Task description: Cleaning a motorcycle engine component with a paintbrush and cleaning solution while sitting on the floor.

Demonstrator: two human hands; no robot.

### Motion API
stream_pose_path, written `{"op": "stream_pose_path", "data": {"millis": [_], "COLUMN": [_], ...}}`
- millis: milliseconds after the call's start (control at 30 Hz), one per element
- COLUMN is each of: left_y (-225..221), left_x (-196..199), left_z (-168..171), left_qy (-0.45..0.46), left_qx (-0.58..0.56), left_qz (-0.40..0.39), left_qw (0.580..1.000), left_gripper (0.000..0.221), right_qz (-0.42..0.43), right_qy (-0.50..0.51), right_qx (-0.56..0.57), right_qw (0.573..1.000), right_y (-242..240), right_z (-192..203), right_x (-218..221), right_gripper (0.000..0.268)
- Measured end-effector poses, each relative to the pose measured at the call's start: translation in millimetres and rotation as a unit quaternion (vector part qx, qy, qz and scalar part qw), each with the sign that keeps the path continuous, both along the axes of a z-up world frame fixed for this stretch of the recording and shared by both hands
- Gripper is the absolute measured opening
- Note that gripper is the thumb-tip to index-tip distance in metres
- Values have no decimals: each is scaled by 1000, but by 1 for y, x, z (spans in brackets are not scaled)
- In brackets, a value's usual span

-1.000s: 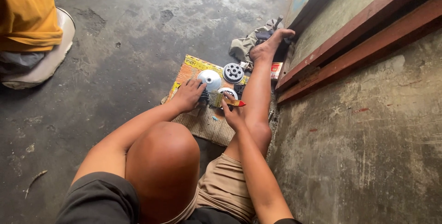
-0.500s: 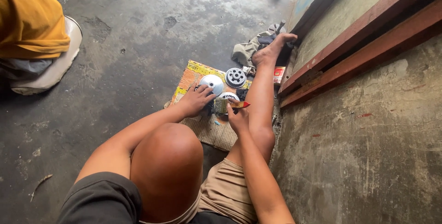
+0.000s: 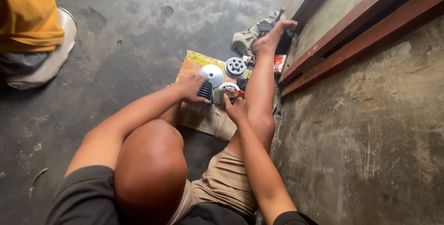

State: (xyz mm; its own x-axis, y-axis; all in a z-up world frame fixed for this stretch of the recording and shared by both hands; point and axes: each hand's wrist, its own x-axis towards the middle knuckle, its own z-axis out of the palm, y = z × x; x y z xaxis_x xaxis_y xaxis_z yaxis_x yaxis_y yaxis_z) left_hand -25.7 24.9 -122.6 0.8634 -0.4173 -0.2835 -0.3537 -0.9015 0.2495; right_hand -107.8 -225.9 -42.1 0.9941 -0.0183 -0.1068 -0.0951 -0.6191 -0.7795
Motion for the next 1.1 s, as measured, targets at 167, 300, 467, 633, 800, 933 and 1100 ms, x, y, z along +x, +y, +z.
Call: {"op": "stream_pose_path", "data": {"millis": [167, 300, 467, 633, 800, 933, 1100], "left_y": [9, 8, 10, 7, -5, -14, -16], "left_x": [-10, -28, -38, -35, -36, -42, -43], "left_z": [26, 64, 86, 65, 58, 74, 74], "left_qy": [-32, -27, -10, -68, -67, -32, -50], "left_qx": [9, 36, 10, 13, 44, 54, 55], "left_qz": [-11, -46, -38, -71, -90, -112, -72], "left_qw": [999, 998, 999, 995, 993, 992, 995], "left_gripper": [94, 90, 87, 88, 91, 96, 114], "right_qz": [-23, -81, -60, -57, -62, -72, -63], "right_qy": [-9, -60, -71, -52, -46, -72, -110], "right_qx": [13, 165, 321, 307, 143, 185, 290], "right_qw": [1000, 981, 942, 949, 987, 977, 949], "right_y": [4, 2, 5, -4, 0, -5, -8], "right_z": [6, -17, -18, -25, -27, -33, -22], "right_x": [7, 11, 15, 19, 10, 6, 0], "right_gripper": [33, 33, 32, 30, 24, 21, 19]}}
